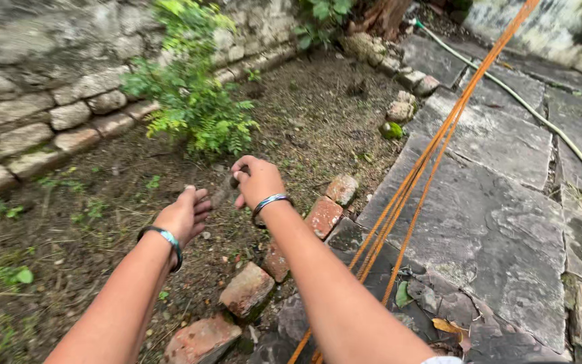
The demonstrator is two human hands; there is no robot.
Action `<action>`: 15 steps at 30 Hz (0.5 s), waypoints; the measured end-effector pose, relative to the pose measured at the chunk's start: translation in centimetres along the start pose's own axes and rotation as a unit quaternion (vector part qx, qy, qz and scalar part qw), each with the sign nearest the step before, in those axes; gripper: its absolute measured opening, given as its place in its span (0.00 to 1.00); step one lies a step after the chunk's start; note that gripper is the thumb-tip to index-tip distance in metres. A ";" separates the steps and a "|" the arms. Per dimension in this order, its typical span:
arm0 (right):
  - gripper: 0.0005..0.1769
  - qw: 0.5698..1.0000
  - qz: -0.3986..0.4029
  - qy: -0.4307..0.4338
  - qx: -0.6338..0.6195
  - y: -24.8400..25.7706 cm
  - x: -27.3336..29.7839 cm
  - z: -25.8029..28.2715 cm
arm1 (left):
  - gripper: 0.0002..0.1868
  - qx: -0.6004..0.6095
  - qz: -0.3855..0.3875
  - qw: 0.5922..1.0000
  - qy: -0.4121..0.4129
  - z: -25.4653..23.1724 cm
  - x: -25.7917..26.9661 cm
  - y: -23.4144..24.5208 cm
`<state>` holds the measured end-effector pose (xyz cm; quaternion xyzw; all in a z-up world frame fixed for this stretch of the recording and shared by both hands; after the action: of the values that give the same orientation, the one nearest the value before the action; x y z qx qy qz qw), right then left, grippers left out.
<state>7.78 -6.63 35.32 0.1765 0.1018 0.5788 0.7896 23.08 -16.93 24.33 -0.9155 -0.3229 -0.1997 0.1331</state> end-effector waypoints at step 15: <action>0.09 0.969 -0.171 -0.055 -0.170 4.6 -9.4 -20.1 | 0.39 0.038 0.026 0.998 0.047 6.5 -13.6 -2.0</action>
<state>-6.53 -11.12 18.27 0.0511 -0.0130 0.4338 0.8994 13.90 -20.33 12.64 -0.9072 -0.3001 -0.2270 0.1883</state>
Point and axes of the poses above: each hand's wrist, its own x-axis away from the middle knuckle, its own y-axis out of the back of the hand, z = x × y, the point moved 5 cm from there along -x, towards the middle knuckle, and after that the axes turned 14 degrees about z, right-handed, at the moved point
